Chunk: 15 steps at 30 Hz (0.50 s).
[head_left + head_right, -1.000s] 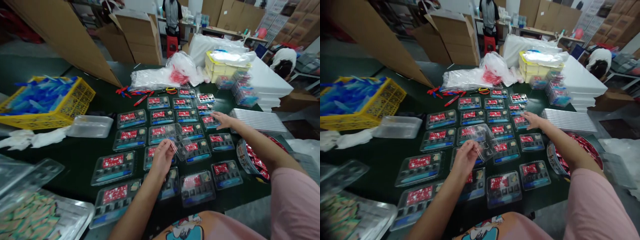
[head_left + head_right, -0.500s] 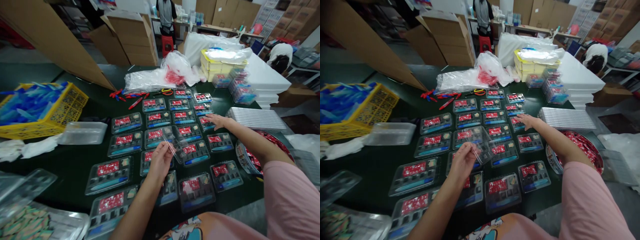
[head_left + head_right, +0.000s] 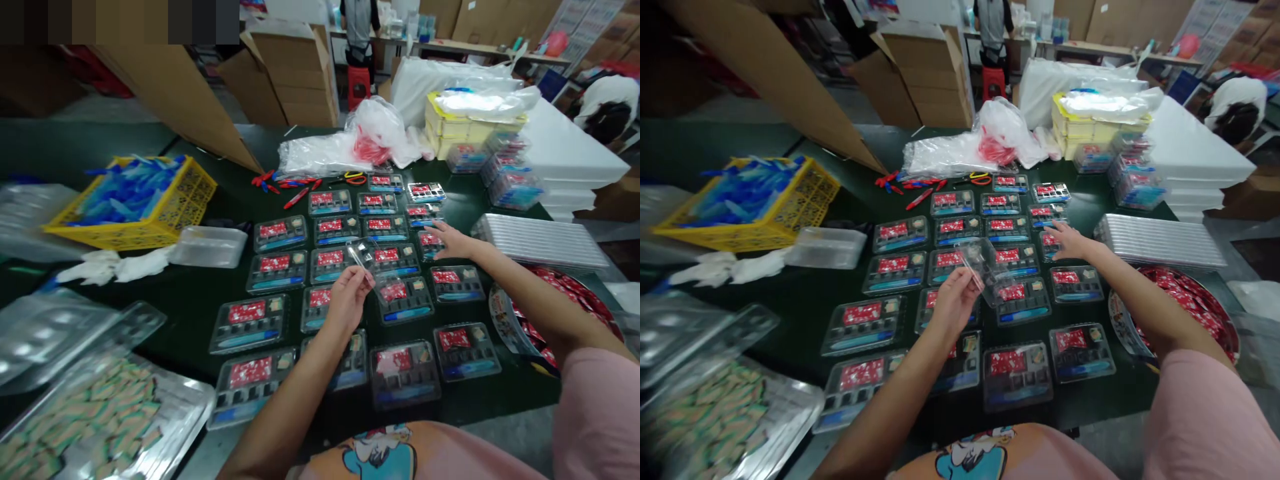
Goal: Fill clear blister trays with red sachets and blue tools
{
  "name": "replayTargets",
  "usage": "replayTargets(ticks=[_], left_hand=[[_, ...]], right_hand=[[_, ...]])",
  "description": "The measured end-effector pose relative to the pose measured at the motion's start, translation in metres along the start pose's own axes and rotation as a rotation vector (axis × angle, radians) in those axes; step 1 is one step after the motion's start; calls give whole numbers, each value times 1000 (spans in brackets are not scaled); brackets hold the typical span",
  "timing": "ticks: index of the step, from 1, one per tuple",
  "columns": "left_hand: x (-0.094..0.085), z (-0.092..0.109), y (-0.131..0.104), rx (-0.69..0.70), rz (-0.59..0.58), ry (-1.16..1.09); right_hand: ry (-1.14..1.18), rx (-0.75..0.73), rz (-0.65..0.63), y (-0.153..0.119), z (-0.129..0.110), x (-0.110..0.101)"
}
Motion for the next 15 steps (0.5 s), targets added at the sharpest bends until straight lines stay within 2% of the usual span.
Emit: replayTargets(ticks=[2,4,7,10,15], left_hand=[[4,-2,0,6,9,29],[8,-4,-1,12,17,56],[12,-5,-2,32,33,88],[12,-2,-5,54,45,101],[9,1,-9,12,3,89]], right_hand=[[327,-64,71,-3,-43,0],[648,-85,-3,-6,-88,12],[813,-123,-121,-7,-145,31],[883,-66,-192,-7,-170,41],[1132,-39,-315,-12,-185,43]])
Point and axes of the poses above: each hand's wrist, its own y-axis towards the middle knuckle, its own x-axis out of the palm, z = x × y, the point moved 4 cm from there along y, towards the middle knuckle, and after that the axes turned 8 degrees about -y, right-handed, at the moved point
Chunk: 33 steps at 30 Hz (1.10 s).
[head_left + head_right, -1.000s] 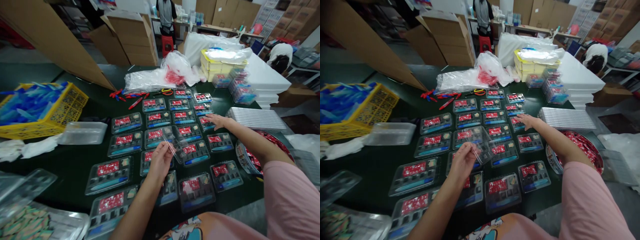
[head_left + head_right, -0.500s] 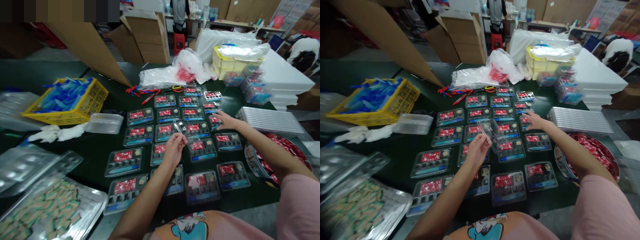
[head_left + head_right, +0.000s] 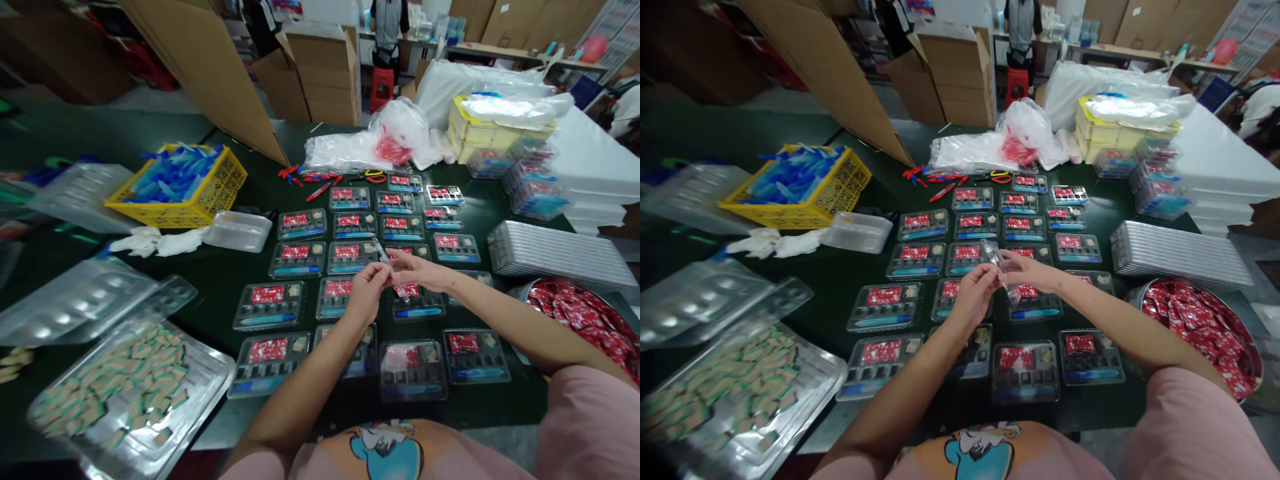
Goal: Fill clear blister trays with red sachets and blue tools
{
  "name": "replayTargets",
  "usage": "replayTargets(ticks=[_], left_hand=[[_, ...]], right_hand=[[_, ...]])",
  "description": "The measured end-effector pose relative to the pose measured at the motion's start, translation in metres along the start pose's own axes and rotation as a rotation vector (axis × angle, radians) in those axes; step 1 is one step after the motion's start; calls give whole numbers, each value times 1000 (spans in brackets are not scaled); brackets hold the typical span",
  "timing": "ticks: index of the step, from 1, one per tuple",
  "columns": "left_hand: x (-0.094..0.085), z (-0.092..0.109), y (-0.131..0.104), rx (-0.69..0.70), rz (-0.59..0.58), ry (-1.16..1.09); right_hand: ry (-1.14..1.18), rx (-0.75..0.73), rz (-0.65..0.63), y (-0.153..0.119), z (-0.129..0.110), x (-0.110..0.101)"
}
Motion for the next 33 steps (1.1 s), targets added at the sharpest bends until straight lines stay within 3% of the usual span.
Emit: replayTargets(ticks=[9,21,33], left_hand=[[-1,-1,-2,-51,-57,-57],[-10,13,-3,-104,44,-106],[-9,15,-8,-174,-7,-96]], right_hand=[[167,23,-28,-4,5,9],[-107,-113,-106,-6,0,13],[-102,-124,-88,-8,6,15]])
Point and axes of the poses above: each hand's wrist, its own y-axis towards the middle knuckle, its own x-axis out of the palm, z = x × y, the point moved 4 cm from there along y, towards the middle knuckle, and after that the axes turned 8 degrees about -y, right-handed, at the moved point
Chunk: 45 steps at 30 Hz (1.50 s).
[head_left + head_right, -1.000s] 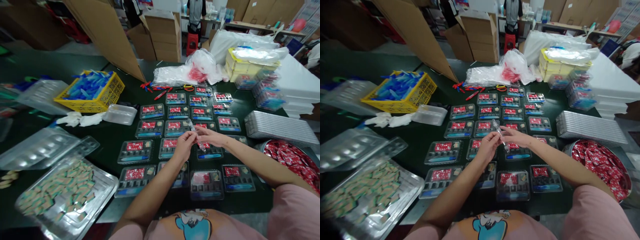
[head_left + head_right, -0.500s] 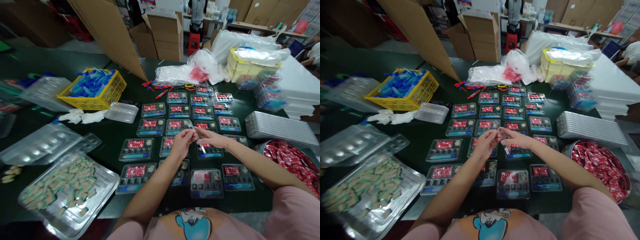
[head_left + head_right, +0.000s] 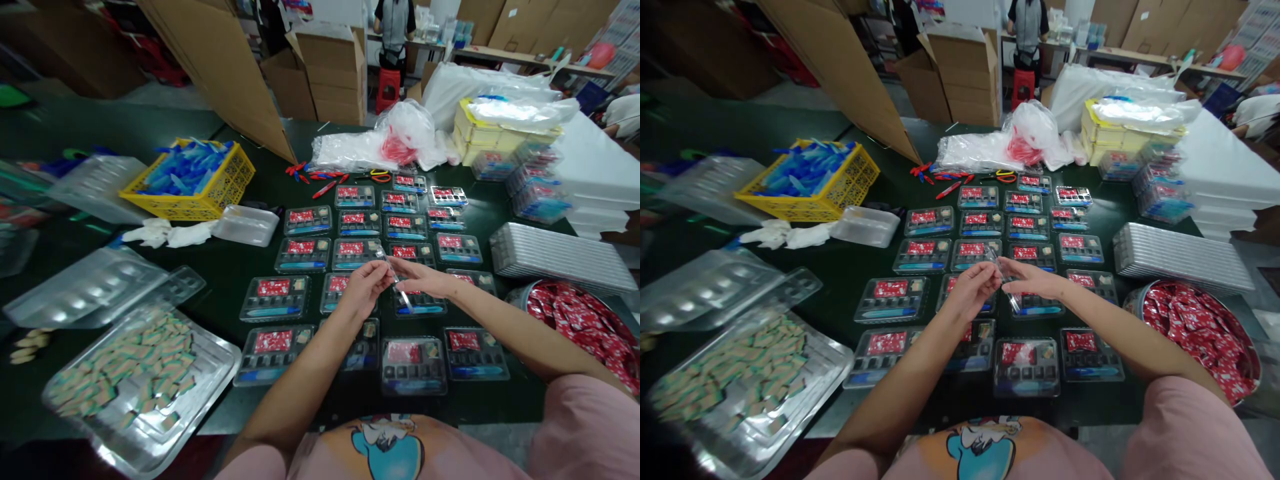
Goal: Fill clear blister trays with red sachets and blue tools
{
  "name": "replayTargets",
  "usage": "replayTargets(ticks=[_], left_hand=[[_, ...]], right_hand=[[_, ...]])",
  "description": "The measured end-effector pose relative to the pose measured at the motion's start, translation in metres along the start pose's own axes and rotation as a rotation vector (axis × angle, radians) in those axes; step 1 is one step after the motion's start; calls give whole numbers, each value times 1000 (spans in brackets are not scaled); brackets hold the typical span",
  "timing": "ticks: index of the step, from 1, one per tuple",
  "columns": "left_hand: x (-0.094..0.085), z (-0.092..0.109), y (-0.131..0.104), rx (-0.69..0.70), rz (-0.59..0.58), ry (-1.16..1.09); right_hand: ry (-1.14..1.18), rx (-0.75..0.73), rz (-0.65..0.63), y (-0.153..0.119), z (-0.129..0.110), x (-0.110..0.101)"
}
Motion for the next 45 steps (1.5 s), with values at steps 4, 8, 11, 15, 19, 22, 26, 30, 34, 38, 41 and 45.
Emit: replayTargets(ticks=[4,8,11,15,19,22,26,30,34,38,41,45], left_hand=[[0,1,-1,17,3,32],[0,3,-1,117,31,122],[-1,2,-2,141,47,169],[-4,-1,0,114,50,157],[-8,-4,1,89,47,158],[-9,-5,1,81,53,147],[-9,-5,0,70,63,152],[-11,-5,-1,12,57,132],[-12,-6,-2,-48,51,95],[-12,-7,-3,-58,51,87],[-12,-7,-3,-47,51,93],[-12,-8,-4,-28,52,111]], right_hand=[[1,11,19,0,0,1],[-60,-17,220,4,-2,-4],[-18,-55,299,7,-3,-3],[58,-77,253,8,-5,5],[-147,-107,290,2,-14,8],[-397,-172,382,-2,-24,8],[-573,-207,437,-4,-31,10],[-608,-197,420,-5,-33,13],[-615,-201,408,-8,-37,16],[-593,-186,406,-10,-38,17],[-581,-186,397,-10,-37,17],[-593,-178,407,-10,-36,16]])
Point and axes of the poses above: each hand's wrist, its own y-axis towards the middle knuckle, its own x-axis out of the palm, z = x × y, the point moved 4 cm from there along y, towards the middle knuckle, and after that the axes turned 8 degrees about -y, right-handed, at the moved point
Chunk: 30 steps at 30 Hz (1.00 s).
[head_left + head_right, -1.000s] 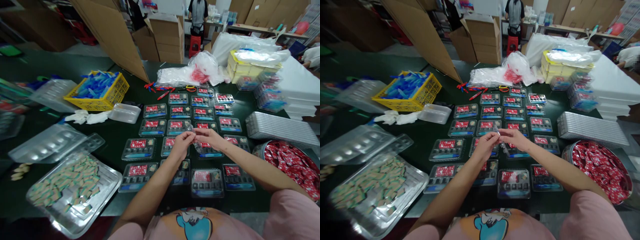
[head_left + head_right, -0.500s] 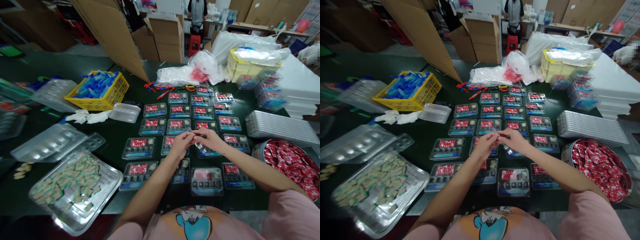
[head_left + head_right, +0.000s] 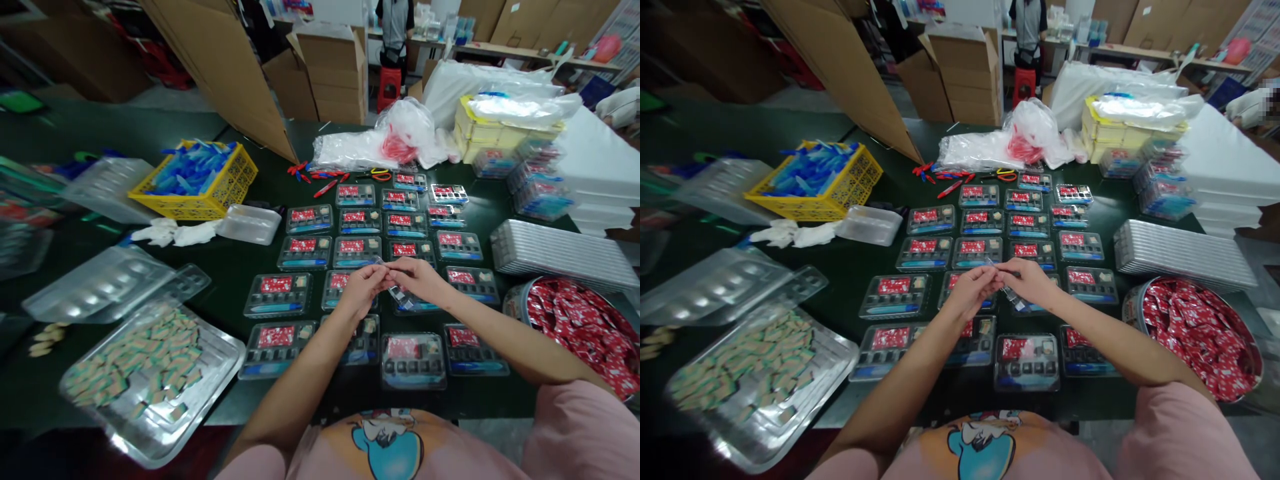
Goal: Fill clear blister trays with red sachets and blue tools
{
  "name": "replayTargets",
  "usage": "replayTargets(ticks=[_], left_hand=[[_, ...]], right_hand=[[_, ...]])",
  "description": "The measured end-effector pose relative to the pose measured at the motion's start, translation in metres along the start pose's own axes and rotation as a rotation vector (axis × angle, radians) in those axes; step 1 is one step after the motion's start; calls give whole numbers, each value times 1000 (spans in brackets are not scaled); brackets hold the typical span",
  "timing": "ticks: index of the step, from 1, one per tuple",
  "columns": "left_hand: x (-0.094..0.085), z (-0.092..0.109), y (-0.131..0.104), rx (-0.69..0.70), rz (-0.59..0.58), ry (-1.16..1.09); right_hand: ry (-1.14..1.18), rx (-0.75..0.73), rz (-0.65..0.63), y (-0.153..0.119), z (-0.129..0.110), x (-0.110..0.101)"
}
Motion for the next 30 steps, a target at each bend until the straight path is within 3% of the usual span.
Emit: replayTargets(ticks=[19,24,27,30], left_hand=[[2,1,-3,89,18,80],[3,4,-8,206,66,11],[4,5,-13,279,124,-14],[8,4,-15,267,98,-89]], right_hand=[[-36,59,2,0,0,1],[-43,104,124,3,11,-7],[-200,-46,248,1,0,-12],[-417,-291,234,-5,-19,0]])
Point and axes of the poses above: each hand's wrist, its own y-axis towards the middle knuckle, its own x-axis out of the palm, z = x × y, the point moved 4 cm from there along y, towards the middle knuckle, and after that the axes turned 8 degrees about -y, right-handed, at the moved point
